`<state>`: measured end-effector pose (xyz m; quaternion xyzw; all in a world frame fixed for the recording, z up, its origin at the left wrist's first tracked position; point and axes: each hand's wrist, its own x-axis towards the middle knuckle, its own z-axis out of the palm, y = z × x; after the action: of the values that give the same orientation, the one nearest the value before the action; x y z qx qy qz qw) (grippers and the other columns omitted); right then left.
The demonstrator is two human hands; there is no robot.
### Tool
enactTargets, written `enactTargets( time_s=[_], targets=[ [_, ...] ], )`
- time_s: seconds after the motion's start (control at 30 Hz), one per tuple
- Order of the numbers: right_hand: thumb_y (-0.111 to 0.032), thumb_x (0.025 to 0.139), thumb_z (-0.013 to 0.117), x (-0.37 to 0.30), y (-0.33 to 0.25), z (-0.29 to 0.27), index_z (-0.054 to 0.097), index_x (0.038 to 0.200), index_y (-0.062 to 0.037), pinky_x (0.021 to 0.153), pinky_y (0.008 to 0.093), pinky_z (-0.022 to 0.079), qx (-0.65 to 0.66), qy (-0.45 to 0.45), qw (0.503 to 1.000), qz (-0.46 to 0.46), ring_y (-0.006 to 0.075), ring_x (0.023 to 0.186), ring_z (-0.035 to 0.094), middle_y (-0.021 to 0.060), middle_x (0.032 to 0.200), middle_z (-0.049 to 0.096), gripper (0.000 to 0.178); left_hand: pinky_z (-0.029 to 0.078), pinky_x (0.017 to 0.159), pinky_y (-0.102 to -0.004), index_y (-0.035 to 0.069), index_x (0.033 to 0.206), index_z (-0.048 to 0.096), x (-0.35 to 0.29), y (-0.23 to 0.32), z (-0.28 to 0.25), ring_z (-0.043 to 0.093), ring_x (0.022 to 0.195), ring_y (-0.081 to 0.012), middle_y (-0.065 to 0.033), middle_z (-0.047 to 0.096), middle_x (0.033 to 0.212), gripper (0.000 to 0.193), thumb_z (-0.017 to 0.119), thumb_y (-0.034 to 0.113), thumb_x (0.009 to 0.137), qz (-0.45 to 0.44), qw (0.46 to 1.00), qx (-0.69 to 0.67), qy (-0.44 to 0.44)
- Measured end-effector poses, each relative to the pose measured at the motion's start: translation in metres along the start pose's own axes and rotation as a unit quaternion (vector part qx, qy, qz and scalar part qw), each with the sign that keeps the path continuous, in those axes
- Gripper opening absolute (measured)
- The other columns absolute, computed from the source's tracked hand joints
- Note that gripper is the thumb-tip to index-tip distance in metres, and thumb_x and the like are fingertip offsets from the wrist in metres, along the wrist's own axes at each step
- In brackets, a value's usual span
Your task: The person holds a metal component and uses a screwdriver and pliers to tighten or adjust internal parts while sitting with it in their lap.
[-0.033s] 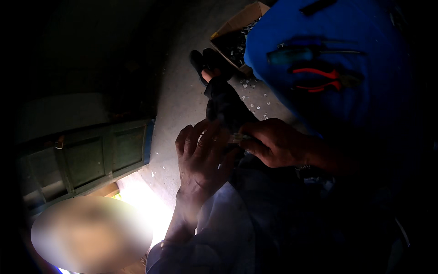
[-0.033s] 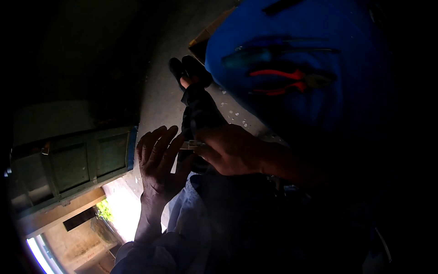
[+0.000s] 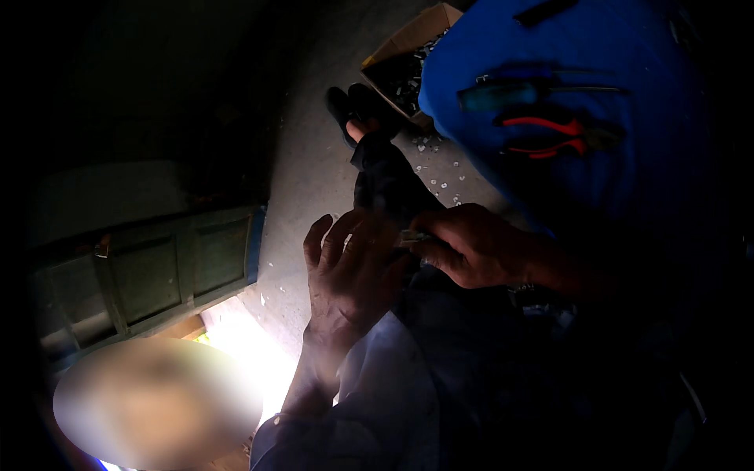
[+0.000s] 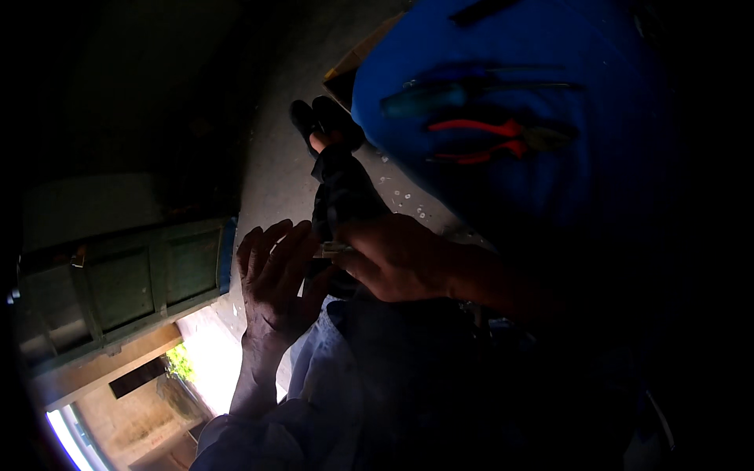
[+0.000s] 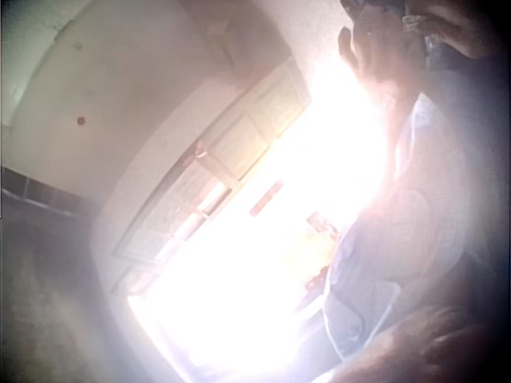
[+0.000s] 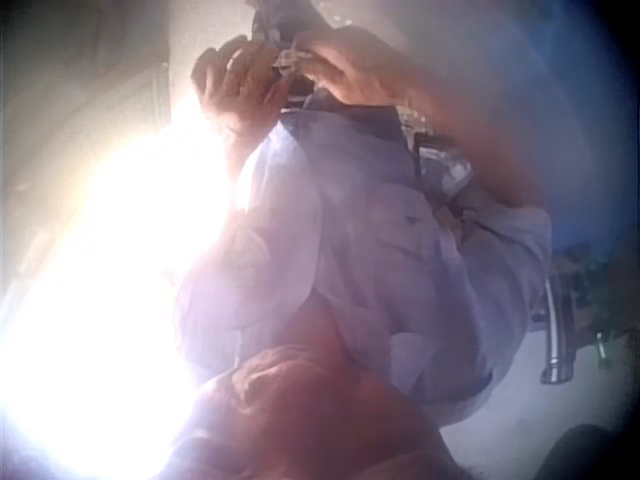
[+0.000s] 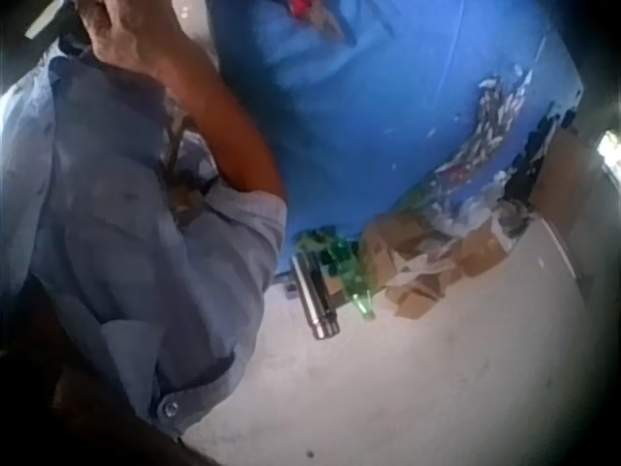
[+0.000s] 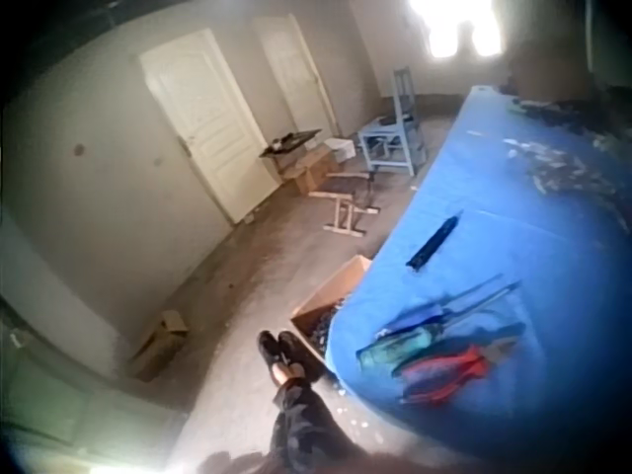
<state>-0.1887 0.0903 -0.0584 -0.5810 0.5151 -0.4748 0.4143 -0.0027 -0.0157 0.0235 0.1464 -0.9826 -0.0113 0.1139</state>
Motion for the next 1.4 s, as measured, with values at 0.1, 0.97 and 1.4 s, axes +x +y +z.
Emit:
enactTargets(
  time_s=[0.1,0.97,1.4],
  targets=[
    [-0.023,0.104,0.062,0.001,-0.003,0.0,0.063,0.109,-0.0062,0.072,0.0456,0.054,0.0,-0.022,1.0,0.007,0.0381,0.083,0.07,0.0156,0.09,0.07,0.017,0.05,0.096,-0.0456,0.005,0.118,0.072,-0.002,-0.006,0.002,0.066,0.106,-0.0272,-0.0056,0.071,0.111,0.036,0.081,0.013,0.084,0.03,0.999,-0.001,-0.019],
    [-0.035,0.1,0.067,-0.001,0.001,-0.005,0.052,0.096,-0.0063,0.06,0.0491,0.051,-0.156,-0.032,0.985,-0.067,0.0377,0.07,0.069,0.0139,0.078,0.065,0.033,0.047,0.058,-0.0392,0.004,0.095,0.067,-0.017,-0.022,0.022,0.061,0.06,-0.025,-0.0079,0.059,0.068,0.017,0.078,0.013,0.086,0.048,0.996,-0.05,-0.065],
    [-0.024,0.094,0.075,-0.001,0.016,-0.003,0.058,0.102,-0.0056,0.063,0.0475,0.052,-0.234,-0.06,0.97,-0.04,0.0361,0.076,0.068,0.0121,0.085,0.065,0.026,0.053,0.056,-0.0396,0.005,0.087,0.067,-0.029,-0.019,0.051,0.067,0.064,-0.0272,-0.0084,0.065,0.074,0.008,0.073,0.002,0.084,-0.003,0.98,-0.199,0.014]
  ],
)
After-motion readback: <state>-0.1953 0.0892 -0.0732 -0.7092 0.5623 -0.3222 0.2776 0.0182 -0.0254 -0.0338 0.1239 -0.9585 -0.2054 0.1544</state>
